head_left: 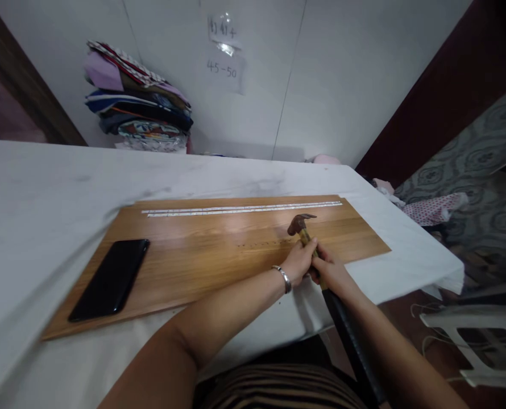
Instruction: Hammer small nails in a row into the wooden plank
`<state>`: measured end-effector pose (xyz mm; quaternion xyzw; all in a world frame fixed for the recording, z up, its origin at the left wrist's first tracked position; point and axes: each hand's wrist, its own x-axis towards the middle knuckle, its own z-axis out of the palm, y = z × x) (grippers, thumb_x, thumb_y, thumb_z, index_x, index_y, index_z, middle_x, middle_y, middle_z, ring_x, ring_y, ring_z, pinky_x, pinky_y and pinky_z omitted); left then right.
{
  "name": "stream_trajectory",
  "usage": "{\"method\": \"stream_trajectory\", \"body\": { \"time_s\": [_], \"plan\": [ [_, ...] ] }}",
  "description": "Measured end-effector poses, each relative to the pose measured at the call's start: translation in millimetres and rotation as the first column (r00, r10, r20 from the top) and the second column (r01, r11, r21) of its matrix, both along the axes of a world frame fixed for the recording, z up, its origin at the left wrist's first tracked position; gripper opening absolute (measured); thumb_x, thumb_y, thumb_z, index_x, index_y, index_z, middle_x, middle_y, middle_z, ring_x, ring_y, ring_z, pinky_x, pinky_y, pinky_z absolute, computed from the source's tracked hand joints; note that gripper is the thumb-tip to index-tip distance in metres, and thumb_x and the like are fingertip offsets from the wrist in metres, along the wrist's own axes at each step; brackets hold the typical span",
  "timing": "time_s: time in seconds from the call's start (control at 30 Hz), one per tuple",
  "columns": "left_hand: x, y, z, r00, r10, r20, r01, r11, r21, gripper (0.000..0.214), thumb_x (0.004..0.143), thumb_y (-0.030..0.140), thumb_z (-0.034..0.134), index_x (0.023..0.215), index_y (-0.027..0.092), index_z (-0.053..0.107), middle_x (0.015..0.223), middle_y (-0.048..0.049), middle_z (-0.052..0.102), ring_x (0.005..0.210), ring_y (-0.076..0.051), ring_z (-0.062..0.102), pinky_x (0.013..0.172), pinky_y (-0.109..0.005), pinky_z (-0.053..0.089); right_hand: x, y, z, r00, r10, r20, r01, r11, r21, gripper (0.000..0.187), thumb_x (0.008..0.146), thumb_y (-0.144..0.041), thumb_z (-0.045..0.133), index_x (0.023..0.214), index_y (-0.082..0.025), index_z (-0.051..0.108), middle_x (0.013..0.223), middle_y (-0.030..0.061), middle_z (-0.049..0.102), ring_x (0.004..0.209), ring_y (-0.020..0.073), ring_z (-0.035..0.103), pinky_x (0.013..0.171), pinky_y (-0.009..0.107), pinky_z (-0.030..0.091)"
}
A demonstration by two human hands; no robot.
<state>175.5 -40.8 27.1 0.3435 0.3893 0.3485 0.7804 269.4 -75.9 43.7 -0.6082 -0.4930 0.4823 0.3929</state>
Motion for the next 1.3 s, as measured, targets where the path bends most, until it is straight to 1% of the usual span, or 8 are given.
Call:
{"method": "stream_trajectory", "body": {
  "time_s": [0.13,0.3,0.47,0.57,0.73,0.9,1.0,1.3],
  "plan": [
    [1.8,-0.1,3.4,0.996,0.083,-0.033,-0.083,0.996,-0.021,0.037,0.097,0.058,0.046,0.101,0.022,0.049,0.064,0.0051,0.055,0.037,-0.013,0.05,0.041,-0.026,0.045,-0.3,1.1,-3.8,0.997,0.006,-0.073,-0.005,1.0,0.009,0.056,0.068,-0.029,0.056,0.123,-0.019,0.061,0.052,-0.0093,0.048,0.038,0.0099,0.041,0.037,0.022,0.033],
    [0.1,5.3,2.7,0.997,0.071,-0.027,-0.071,0.997,0.007,0.041,0.097,0.061,0.044,0.093,0.021,0.049,0.065,0.0038,0.055,0.041,-0.011,0.052,0.041,-0.023,0.045,-1.3,1.2,0.6,0.997,-0.02,-0.077,0.02,1.0,-0.002,0.062,0.074,-0.038,0.059,0.132,-0.017,0.059,0.048,-0.0089,0.046,0.037,0.0116,0.04,0.036,0.023,0.032],
    [-2.6,3.0,1.6,0.998,0.064,-0.011,-0.064,0.998,0.009,0.043,0.094,0.065,0.047,0.096,0.023,0.047,0.058,0.006,0.05,0.038,-0.013,0.05,0.04,-0.025,0.044,-5.3,-0.3,4.3,0.999,-0.033,0.008,0.033,0.999,-0.019,0.054,0.083,-0.047,0.057,0.13,-0.02,0.062,0.049,-0.0066,0.049,0.039,0.0132,0.044,0.036,0.024,0.033],
    [-1.6,-1.6,-3.3,0.997,0.078,-0.013,-0.078,0.997,-0.023,0.041,0.093,0.063,0.051,0.096,0.023,0.048,0.058,0.0068,0.047,0.037,-0.013,0.048,0.04,-0.025,0.041,-5.5,-3.1,-2.0,0.999,-0.043,0.03,0.044,0.998,-0.045,0.053,0.084,-0.045,0.057,0.129,-0.019,0.061,0.048,-0.0069,0.048,0.038,0.0135,0.045,0.036,0.023,0.033],
    [2.3,-7.3,-9.3,0.998,0.06,-0.033,-0.06,0.998,-0.006,0.036,0.093,0.058,0.052,0.094,0.023,0.049,0.06,0.0054,0.048,0.043,-0.014,0.051,0.045,-0.027,0.044,-0.7,-9.3,-11.9,0.998,-0.051,0.023,0.052,0.997,-0.049,0.043,0.085,-0.042,0.055,0.12,-0.018,0.063,0.047,-0.0074,0.047,0.038,0.0131,0.043,0.036,0.023,0.031],
    [1.5,-9.1,-3.9,0.999,0.002,-0.05,-0.003,1.0,-0.014,0.035,0.095,0.057,0.047,0.1,0.023,0.048,0.06,0.0051,0.05,0.037,-0.016,0.048,0.044,-0.031,0.044,-0.6,-11.8,-7.9,0.998,-0.051,0.047,0.054,0.997,-0.062,0.041,0.084,-0.044,0.055,0.116,-0.019,0.063,0.046,-0.0072,0.048,0.037,0.0136,0.044,0.036,0.024,0.032],
    [-0.4,-8.4,-1.0,0.999,-0.006,-0.041,0.006,1.0,-0.002,0.034,0.095,0.056,0.048,0.1,0.023,0.046,0.059,0.0056,0.049,0.038,-0.017,0.05,0.045,-0.032,0.045,-1.8,-11.1,-5.3,0.997,-0.053,0.052,0.056,0.997,-0.05,0.042,0.084,-0.045,0.055,0.116,-0.02,0.063,0.046,-0.0073,0.048,0.037,0.0138,0.044,0.037,0.024,0.032],
    [-1.8,-6.3,2.3,0.998,-0.025,-0.066,0.024,1.0,-0.018,0.026,0.099,0.049,0.042,0.096,0.024,0.042,0.056,0.0065,0.048,0.034,-0.017,0.05,0.041,-0.031,0.043,-2.9,-9.3,-5.1,0.998,-0.045,0.041,0.047,0.998,-0.049,0.041,0.084,-0.046,0.054,0.115,-0.02,0.063,0.045,-0.007,0.048,0.037,0.014,0.044,0.037,0.025,0.032]
  ]
}}
